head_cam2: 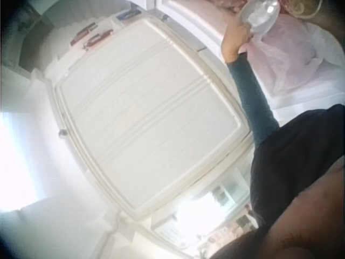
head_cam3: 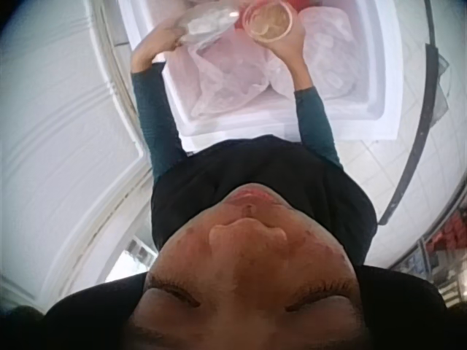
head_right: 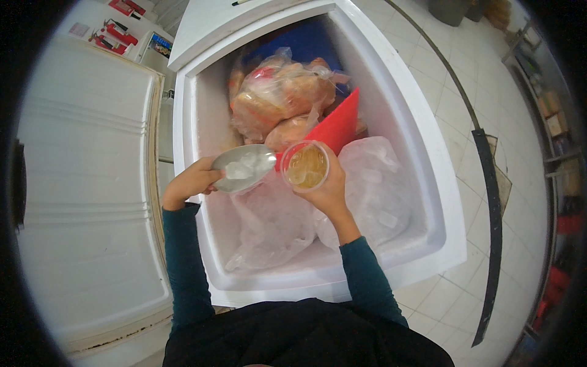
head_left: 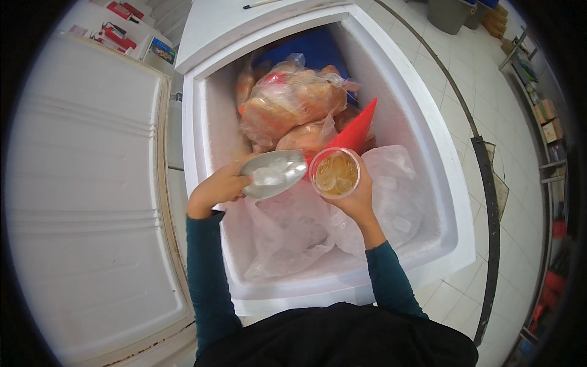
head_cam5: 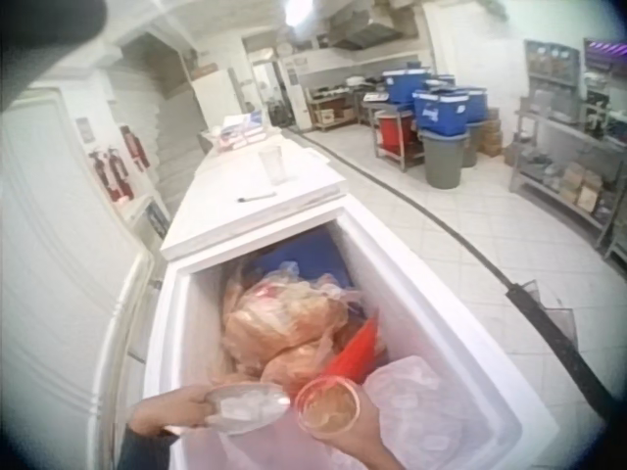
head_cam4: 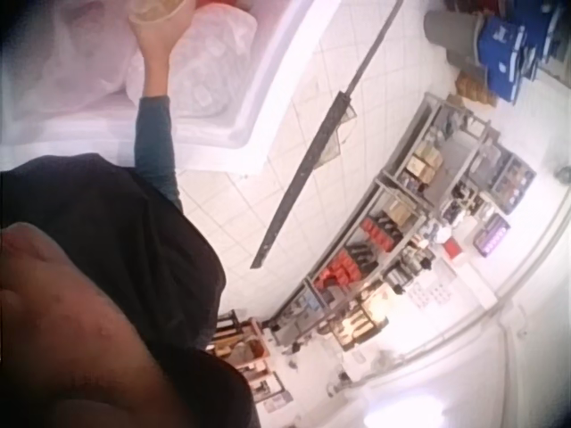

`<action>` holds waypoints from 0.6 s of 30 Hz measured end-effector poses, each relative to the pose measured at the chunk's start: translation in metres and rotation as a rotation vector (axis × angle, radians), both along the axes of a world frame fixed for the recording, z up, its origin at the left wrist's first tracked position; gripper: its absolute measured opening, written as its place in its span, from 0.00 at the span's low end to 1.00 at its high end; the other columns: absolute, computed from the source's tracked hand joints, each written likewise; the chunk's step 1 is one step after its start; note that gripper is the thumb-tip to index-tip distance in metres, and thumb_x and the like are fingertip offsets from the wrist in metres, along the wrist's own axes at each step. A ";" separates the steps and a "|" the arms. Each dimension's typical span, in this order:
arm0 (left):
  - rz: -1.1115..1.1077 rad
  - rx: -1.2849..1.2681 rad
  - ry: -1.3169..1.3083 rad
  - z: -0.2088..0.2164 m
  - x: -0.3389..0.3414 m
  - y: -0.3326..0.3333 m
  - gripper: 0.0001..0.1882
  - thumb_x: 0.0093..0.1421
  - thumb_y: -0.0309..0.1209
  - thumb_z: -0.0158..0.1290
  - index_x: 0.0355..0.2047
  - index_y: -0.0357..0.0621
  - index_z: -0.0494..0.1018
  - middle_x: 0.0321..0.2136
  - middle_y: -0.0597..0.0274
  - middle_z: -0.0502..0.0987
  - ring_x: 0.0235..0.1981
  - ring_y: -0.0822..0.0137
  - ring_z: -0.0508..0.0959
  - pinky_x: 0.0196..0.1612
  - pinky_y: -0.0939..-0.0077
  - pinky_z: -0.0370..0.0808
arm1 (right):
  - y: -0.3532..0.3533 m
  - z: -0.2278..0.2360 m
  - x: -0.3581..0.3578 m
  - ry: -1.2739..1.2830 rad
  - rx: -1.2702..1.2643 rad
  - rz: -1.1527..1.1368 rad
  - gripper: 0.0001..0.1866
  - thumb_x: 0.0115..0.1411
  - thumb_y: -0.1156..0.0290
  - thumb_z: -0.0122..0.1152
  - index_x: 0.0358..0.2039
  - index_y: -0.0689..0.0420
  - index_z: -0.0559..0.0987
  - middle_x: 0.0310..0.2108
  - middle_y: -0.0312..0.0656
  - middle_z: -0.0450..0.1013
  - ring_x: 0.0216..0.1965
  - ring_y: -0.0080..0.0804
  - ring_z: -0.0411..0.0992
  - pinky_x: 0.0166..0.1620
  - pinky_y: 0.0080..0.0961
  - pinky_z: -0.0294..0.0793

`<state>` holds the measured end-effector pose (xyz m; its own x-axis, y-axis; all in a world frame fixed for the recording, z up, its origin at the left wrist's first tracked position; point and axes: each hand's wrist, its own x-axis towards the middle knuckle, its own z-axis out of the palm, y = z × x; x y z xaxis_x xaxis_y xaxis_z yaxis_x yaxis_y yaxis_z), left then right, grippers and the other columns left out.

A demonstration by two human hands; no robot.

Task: The person folds and stacks multiple flat-packed cardboard boxes at a counter. They then move to a beverage station, pour a liquid into a plastic cup, add ice from a freezer, and seal the cup using a heat-sealing machine.

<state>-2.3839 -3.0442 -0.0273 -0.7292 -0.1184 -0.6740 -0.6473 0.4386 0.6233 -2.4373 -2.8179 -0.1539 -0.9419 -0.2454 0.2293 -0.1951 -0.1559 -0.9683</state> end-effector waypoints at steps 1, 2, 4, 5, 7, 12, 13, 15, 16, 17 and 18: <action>-0.057 -0.051 0.044 0.003 -0.007 0.013 0.17 0.50 0.26 0.42 0.43 0.40 0.67 0.17 0.69 0.63 0.16 0.79 0.62 0.17 0.87 0.59 | -0.001 0.001 0.000 -0.006 -0.017 0.043 0.39 0.27 0.75 0.71 0.45 0.59 0.66 0.42 0.41 0.68 0.44 0.30 0.67 0.48 0.25 0.64; -0.115 -0.102 0.087 0.004 -0.012 0.020 0.18 0.50 0.26 0.42 0.43 0.40 0.67 0.17 0.69 0.64 0.16 0.79 0.62 0.17 0.87 0.59 | -0.002 0.002 0.001 -0.011 -0.034 0.085 0.39 0.27 0.75 0.71 0.45 0.59 0.66 0.42 0.41 0.68 0.44 0.30 0.66 0.48 0.25 0.64; -0.177 -0.083 0.029 -0.001 -0.021 0.021 0.18 0.50 0.26 0.41 0.43 0.40 0.67 0.17 0.69 0.64 0.16 0.79 0.62 0.17 0.86 0.59 | -0.001 0.004 0.001 0.001 -0.044 0.135 0.39 0.27 0.74 0.71 0.45 0.59 0.66 0.42 0.41 0.68 0.45 0.30 0.66 0.48 0.25 0.64; -0.210 -0.073 0.000 -0.004 -0.025 0.020 0.18 0.50 0.25 0.41 0.43 0.40 0.67 0.17 0.69 0.64 0.16 0.79 0.62 0.17 0.86 0.59 | -0.002 0.007 0.002 0.017 -0.040 0.144 0.39 0.27 0.74 0.71 0.45 0.59 0.66 0.42 0.41 0.68 0.45 0.30 0.66 0.49 0.25 0.64; -0.176 0.077 -0.033 -0.010 -0.026 0.013 0.18 0.51 0.26 0.41 0.44 0.39 0.66 0.17 0.69 0.64 0.16 0.79 0.62 0.17 0.86 0.60 | -0.002 0.006 0.003 0.025 -0.041 0.170 0.39 0.27 0.74 0.72 0.45 0.58 0.66 0.42 0.41 0.67 0.45 0.31 0.66 0.49 0.26 0.64; -0.011 0.164 -0.051 -0.010 -0.013 0.007 0.18 0.52 0.27 0.42 0.45 0.39 0.64 0.17 0.69 0.64 0.15 0.79 0.62 0.17 0.85 0.60 | 0.000 0.005 0.002 -0.066 -0.068 0.047 0.41 0.25 0.73 0.74 0.45 0.59 0.65 0.43 0.41 0.67 0.45 0.31 0.65 0.49 0.26 0.64; 0.006 0.119 -0.027 -0.009 -0.006 0.006 0.18 0.53 0.27 0.43 0.45 0.40 0.64 0.17 0.69 0.64 0.15 0.78 0.63 0.17 0.85 0.61 | 0.003 0.004 -0.002 -0.062 -0.102 0.050 0.41 0.25 0.73 0.74 0.45 0.59 0.65 0.43 0.40 0.67 0.45 0.31 0.65 0.49 0.26 0.64; 0.061 -0.008 -0.026 -0.019 0.018 -0.005 0.17 0.53 0.28 0.44 0.44 0.40 0.65 0.18 0.68 0.66 0.15 0.78 0.64 0.16 0.85 0.63 | 0.011 -0.001 -0.012 -0.053 -0.171 0.068 0.42 0.24 0.73 0.75 0.45 0.59 0.65 0.43 0.40 0.66 0.45 0.30 0.65 0.49 0.27 0.64; 0.068 -0.049 -0.026 -0.028 0.028 -0.008 0.16 0.53 0.28 0.44 0.43 0.40 0.66 0.18 0.67 0.66 0.14 0.77 0.65 0.16 0.84 0.63 | 0.016 -0.003 -0.014 -0.033 -0.139 0.056 0.42 0.24 0.73 0.75 0.45 0.59 0.65 0.43 0.40 0.66 0.45 0.30 0.65 0.49 0.26 0.64; 0.079 -0.095 -0.024 -0.038 0.040 -0.011 0.16 0.52 0.29 0.45 0.42 0.39 0.66 0.18 0.66 0.67 0.14 0.76 0.66 0.16 0.84 0.64 | 0.019 -0.005 -0.016 -0.013 -0.113 0.047 0.42 0.24 0.73 0.75 0.45 0.59 0.65 0.43 0.40 0.66 0.45 0.30 0.65 0.49 0.26 0.64; 0.122 -0.084 -0.080 -0.052 0.054 -0.015 0.15 0.52 0.31 0.46 0.39 0.38 0.67 0.17 0.66 0.68 0.13 0.76 0.65 0.15 0.83 0.63 | 0.020 -0.004 -0.017 0.009 -0.090 0.042 0.42 0.25 0.73 0.75 0.45 0.59 0.65 0.42 0.40 0.66 0.45 0.30 0.65 0.49 0.26 0.64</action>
